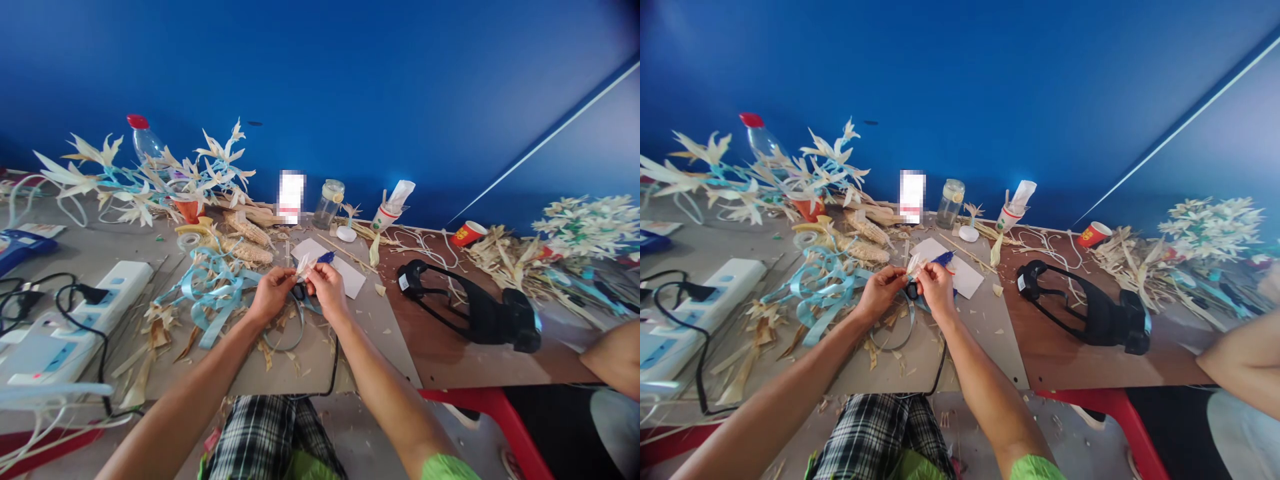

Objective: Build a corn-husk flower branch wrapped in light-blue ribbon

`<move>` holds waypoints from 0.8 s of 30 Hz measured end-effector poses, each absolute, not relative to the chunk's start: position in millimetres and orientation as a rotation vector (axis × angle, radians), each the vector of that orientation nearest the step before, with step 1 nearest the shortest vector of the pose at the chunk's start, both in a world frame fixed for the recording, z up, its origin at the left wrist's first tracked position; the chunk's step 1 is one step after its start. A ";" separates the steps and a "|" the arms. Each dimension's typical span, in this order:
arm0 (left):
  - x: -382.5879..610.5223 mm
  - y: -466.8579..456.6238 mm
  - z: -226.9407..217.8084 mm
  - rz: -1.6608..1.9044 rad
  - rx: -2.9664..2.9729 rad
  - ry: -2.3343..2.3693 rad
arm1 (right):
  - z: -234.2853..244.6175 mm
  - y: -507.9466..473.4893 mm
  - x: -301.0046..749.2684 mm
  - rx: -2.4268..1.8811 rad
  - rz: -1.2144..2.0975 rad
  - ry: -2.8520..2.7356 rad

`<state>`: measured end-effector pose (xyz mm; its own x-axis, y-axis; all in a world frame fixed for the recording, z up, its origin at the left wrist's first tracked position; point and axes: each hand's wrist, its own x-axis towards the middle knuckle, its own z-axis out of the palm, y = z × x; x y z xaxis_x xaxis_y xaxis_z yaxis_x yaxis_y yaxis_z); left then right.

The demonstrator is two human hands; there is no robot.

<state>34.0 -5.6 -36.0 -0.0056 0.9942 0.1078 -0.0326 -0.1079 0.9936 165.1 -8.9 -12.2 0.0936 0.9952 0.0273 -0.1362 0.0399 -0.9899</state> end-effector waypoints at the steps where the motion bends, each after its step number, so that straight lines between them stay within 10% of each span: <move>1: 33.9 -5.8 -35.6 1.306 1.261 1.137 | -12.3 -8.9 165.2 -1.129 1.179 -1.060; 24: 34.5 -6.3 -38.1 1.336 1.318 1.211 | -9.4 -11.1 164.9 -1.180 1.148 -1.151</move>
<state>34.5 -6.3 -38.1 -0.0526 0.9884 0.1424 0.0449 -0.1401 0.9891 164.9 -11.1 -9.4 0.0672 0.9969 0.0411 -0.0378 0.0438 -0.9983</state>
